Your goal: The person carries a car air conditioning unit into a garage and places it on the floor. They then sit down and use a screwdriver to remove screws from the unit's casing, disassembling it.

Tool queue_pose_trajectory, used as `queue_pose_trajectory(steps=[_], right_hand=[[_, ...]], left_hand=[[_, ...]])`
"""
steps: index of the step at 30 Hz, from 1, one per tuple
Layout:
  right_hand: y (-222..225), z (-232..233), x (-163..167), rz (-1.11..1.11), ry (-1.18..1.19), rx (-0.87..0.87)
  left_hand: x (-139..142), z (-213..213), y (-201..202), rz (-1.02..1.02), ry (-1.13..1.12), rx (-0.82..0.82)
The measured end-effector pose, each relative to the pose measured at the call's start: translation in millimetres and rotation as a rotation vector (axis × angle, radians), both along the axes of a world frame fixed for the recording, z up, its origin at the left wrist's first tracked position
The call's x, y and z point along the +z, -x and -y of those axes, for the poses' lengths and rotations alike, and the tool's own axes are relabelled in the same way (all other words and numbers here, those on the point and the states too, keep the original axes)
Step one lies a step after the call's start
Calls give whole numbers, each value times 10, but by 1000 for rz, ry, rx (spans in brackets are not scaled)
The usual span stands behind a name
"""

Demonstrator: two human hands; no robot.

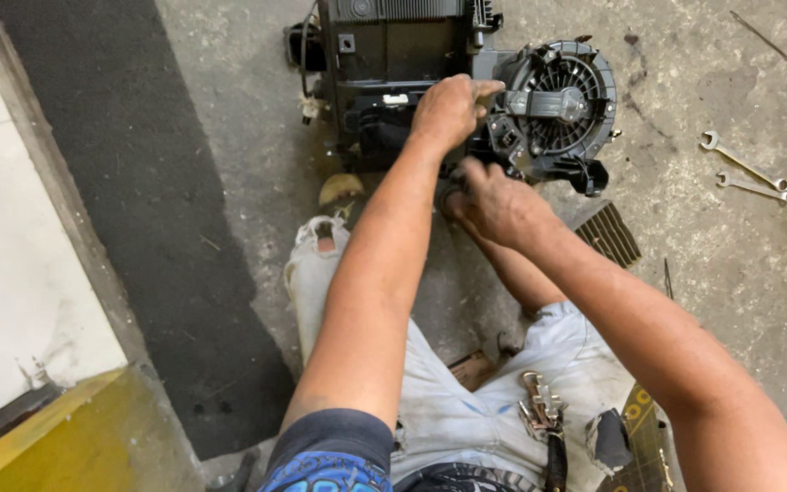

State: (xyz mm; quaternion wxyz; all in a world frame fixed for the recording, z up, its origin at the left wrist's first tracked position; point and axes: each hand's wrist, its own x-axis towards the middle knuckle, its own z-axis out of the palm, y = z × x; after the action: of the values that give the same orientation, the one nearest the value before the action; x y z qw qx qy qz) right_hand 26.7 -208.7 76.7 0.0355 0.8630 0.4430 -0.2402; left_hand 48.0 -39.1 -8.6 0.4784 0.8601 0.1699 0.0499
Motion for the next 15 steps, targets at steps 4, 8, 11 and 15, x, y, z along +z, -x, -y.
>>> queue_pose_trajectory(steps=[4, 8, 11, 15], right_hand=[[22, 17, 15, -43, -172, 283], [31, 41, -2, -32, -109, 121], [15, 51, -17, 8, 6, 49], [18, 50, -6, 28, -101, 99]], left_hand=[[-13, 9, -9, 43, -8, 41], [-1, 4, 8, 55, -22, 23], [21, 0, 3, 18, -5, 32], [46, 2, -2, 11, -3, 33]])
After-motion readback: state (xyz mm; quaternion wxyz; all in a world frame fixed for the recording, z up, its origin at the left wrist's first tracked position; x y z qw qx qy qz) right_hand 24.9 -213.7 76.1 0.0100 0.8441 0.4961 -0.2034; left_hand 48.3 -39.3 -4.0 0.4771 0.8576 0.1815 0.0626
